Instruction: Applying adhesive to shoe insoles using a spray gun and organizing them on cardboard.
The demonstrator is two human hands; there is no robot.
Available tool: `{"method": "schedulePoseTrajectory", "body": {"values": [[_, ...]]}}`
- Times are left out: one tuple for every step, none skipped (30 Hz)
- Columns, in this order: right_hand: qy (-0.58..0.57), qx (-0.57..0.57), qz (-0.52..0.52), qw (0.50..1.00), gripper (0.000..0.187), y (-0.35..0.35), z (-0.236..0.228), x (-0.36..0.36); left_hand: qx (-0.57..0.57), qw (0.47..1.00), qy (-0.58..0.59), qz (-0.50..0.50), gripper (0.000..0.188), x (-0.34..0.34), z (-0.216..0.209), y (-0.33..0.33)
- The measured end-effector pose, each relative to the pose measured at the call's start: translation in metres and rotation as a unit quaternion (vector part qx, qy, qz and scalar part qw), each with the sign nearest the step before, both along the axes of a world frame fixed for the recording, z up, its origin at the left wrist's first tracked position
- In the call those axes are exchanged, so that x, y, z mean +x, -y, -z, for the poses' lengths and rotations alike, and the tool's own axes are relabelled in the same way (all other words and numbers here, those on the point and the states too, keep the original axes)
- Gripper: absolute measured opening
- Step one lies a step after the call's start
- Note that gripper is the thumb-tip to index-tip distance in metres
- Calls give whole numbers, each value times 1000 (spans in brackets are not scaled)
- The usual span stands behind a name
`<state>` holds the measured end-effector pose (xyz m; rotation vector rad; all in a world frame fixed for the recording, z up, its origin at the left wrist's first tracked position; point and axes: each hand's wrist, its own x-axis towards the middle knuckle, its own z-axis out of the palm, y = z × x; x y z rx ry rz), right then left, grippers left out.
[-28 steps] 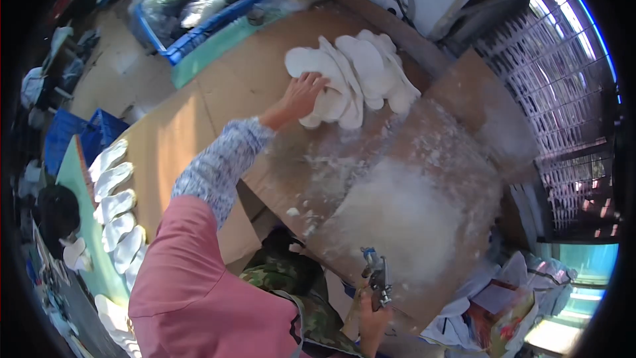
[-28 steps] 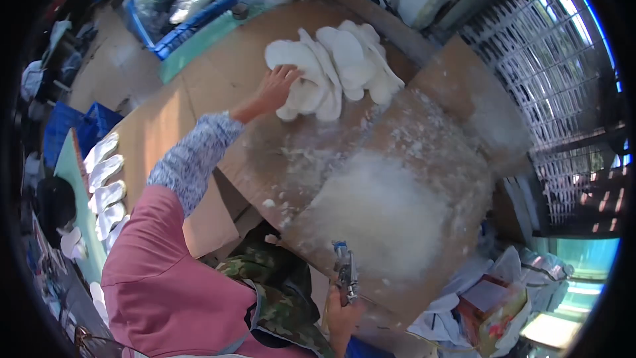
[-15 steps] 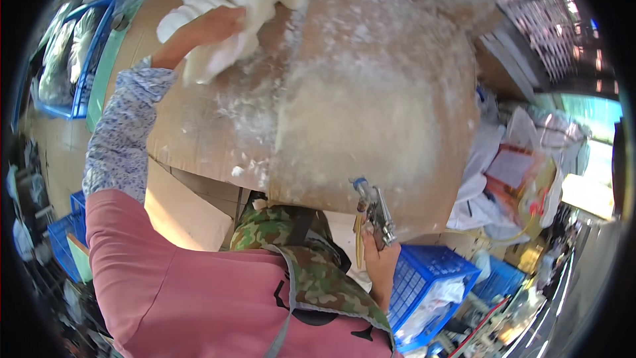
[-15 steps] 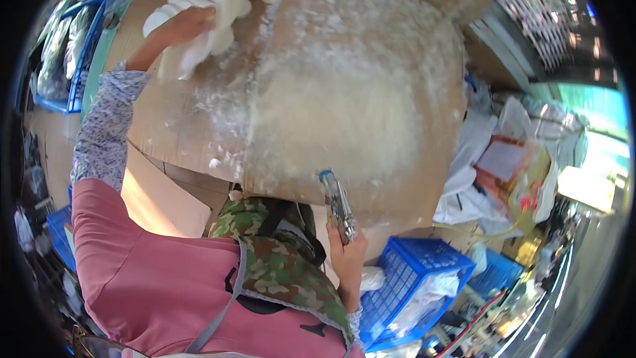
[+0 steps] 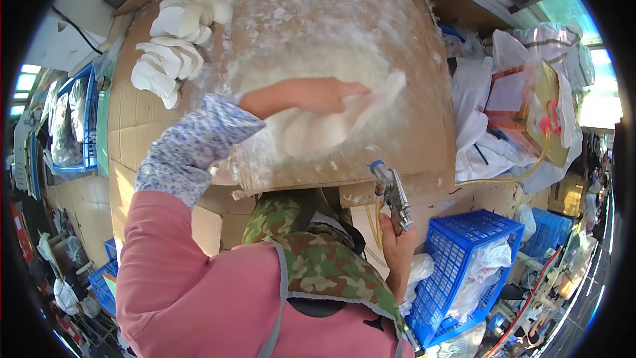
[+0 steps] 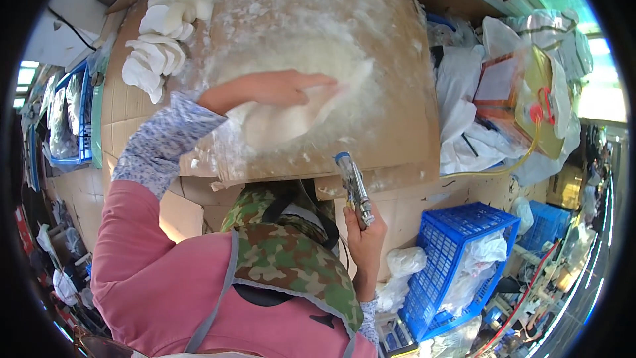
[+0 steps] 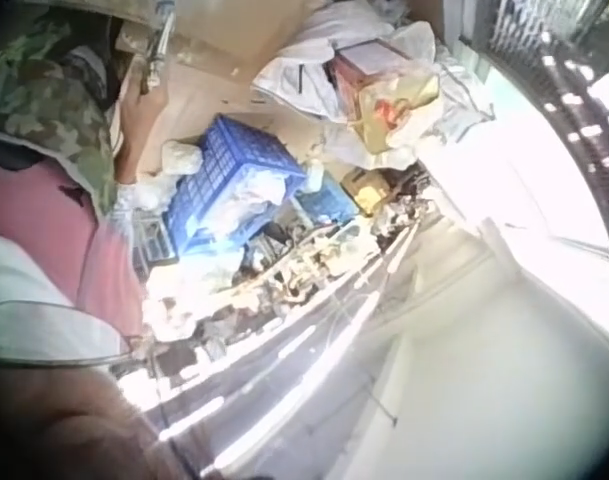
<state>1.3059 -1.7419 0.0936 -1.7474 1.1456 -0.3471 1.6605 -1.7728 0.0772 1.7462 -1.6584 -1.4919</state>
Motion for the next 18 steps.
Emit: {"method": "schedulePoseTrajectory", "body": {"values": [[1,-6,-4,1000,17,1,2,-2,74,997,9,23,69,-7,16,2],[2,-11,-9,1000,17,1,5,-3,78,997,11,24,69,-6,42,-1],[3,-5,-9,1000,17,2,5,-7,41,999,-13,30,72,1,69,-10],[2,-2,-8,1000,17,2,6,-10,3,999,-39,38,75,5,83,-17],[1,2,-4,1000,17,3,8,-13,8,998,-40,42,75,7,86,-23],[0,7,-1,1000,17,4,11,-15,-15,995,-95,-11,78,8,85,-30],[1,6,-7,1000,18,6,14,-18,-38,986,-148,-66,81,9,84,-37],[3,5,-14,1000,18,7,18,-19,-33,986,-148,-67,81,10,83,-45],[3,11,-17,1000,18,10,18,-17,-16,983,-143,-116,82,10,75,-54],[1,9,-27,1000,18,14,17,-13,0,976,-138,-166,82,7,71,-63],[0,8,-40,999,18,17,16,-9,5,976,-135,-173,82,3,72,-77],[-2,8,-46,999,18,20,15,-6,-3,966,-125,-226,80,-4,75,-92],[-1,15,-52,999,18,23,16,-3,-13,954,-115,-278,77,-12,80,-106],[7,20,-62,998,18,24,16,1,-8,951,-113,-286,77,-20,89,-123],[16,26,-70,997,19,25,16,5,-77,951,-27,-297,72,-29,102,-138],[12,15,-90,996,20,27,12,11,-145,940,57,-302,67,-39,104,-147],[10,19,-94,995,20,26,13,16,-141,940,56,-307,67,-47,104,-155],[17,15,-102,995,21,26,13,20,-96,915,10,-391,64,-57,95,-156]]}}
